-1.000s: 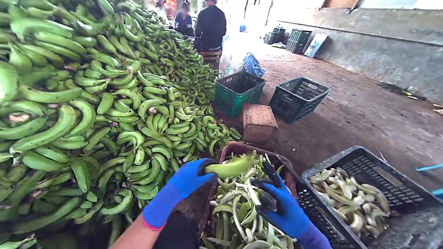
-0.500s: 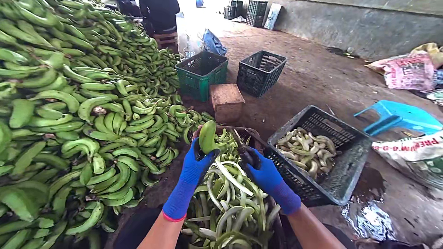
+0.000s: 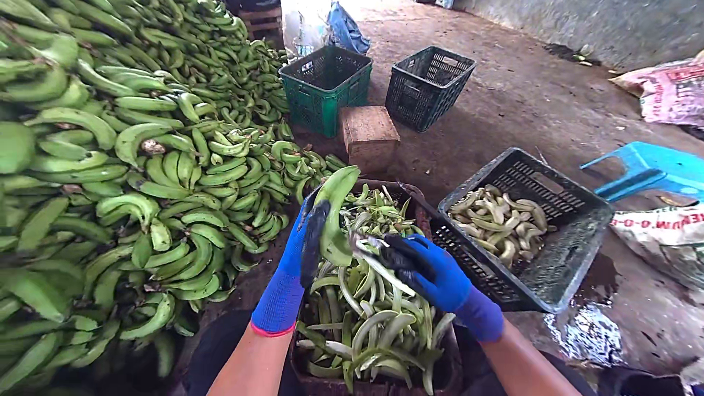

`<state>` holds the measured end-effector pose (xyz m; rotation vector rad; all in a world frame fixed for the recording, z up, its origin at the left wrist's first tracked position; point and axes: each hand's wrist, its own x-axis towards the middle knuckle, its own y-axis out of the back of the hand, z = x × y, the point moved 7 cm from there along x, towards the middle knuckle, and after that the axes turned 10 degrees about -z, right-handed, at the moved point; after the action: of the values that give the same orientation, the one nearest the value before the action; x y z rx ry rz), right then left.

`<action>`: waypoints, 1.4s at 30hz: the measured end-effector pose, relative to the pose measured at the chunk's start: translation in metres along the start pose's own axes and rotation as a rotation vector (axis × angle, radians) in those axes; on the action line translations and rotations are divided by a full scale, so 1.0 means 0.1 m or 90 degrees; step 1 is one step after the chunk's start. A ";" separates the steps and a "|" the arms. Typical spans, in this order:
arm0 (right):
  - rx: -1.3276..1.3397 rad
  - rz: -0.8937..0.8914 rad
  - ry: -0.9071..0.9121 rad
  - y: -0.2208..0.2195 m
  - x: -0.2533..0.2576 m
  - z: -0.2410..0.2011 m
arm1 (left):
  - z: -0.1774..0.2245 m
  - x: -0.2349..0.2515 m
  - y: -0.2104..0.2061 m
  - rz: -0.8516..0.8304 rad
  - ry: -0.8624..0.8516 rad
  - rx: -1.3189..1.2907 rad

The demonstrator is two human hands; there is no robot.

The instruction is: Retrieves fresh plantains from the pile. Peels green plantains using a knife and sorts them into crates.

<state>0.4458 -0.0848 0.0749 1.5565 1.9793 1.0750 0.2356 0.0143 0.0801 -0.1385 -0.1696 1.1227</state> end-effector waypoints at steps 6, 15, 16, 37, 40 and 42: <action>-0.186 0.113 0.033 0.13 0.20 -0.15 | 0.01 -0.15 -0.27 -0.054 0.029 0.057; -0.006 0.099 -0.134 0.44 0.08 0.18 | -0.02 -0.09 -0.11 -0.069 0.067 -0.089; 0.016 0.042 -0.079 0.29 0.07 0.08 | 0.00 -0.07 -0.04 -0.019 0.032 -0.035; -0.058 -0.003 0.068 -0.06 0.27 -0.33 | 0.23 -0.21 0.05 0.128 -0.144 0.081; -0.149 0.092 0.079 0.25 0.43 -0.23 | 0.08 -0.31 -0.13 -0.071 -0.003 0.016; -0.179 0.160 0.049 0.51 0.48 -0.10 | 0.01 -0.36 -0.32 -0.250 0.106 0.075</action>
<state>0.4569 -0.0385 0.1277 1.6557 1.6204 1.4612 0.2486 -0.0323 0.0848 -0.0887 0.0193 0.7227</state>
